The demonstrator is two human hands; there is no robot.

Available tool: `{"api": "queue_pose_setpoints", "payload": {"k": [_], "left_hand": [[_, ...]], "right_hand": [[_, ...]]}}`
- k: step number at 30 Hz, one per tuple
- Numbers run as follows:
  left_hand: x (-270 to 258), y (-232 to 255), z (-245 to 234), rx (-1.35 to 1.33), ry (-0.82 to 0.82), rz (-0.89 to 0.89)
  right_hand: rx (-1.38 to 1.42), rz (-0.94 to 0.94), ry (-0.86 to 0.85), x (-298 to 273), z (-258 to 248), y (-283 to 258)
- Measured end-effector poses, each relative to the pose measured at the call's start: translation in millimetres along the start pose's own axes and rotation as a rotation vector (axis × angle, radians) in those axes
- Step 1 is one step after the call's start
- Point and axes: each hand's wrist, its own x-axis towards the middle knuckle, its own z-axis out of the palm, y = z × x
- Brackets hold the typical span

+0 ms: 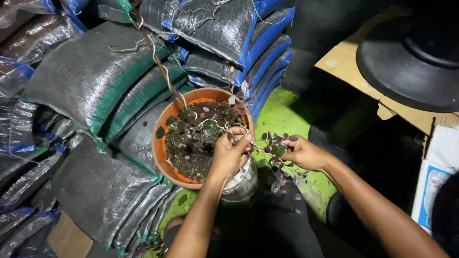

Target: The person tends to a potted plant by hand, carefully arranging and untangling its vines and leaves. They also pick up a small black tray containing a plant and some tools from the floor.

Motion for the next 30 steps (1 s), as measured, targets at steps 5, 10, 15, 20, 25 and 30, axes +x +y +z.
{"api": "queue_pose_setpoints", "payload": {"k": [5, 10, 15, 20, 25, 30], "left_hand": [[14, -23, -9, -0.031, 0.007, 0.016], [17, -22, -13, 0.0, 0.013, 0.019], [20, -28, -13, -0.049, 0.012, 0.017], [24, -36, -12, -0.062, -0.004, 0.012], [4, -11, -3, -0.068, 0.003, -0.004], [2, -9, -4, -0.094, -0.003, -0.028]], "right_hand": [[-0.129, -0.007, 0.062, 0, -22, 24], [-0.369, -0.057, 0.263, -19, -6, -12], [-0.644, -0.162, 0.526, -31, 12, -19], [-0.82, -0.471, 0.551, -42, 31, -41], [-0.926, -0.594, 0.545, -46, 47, -54], [-0.899, -0.646, 0.544, -41, 56, -80]]}}
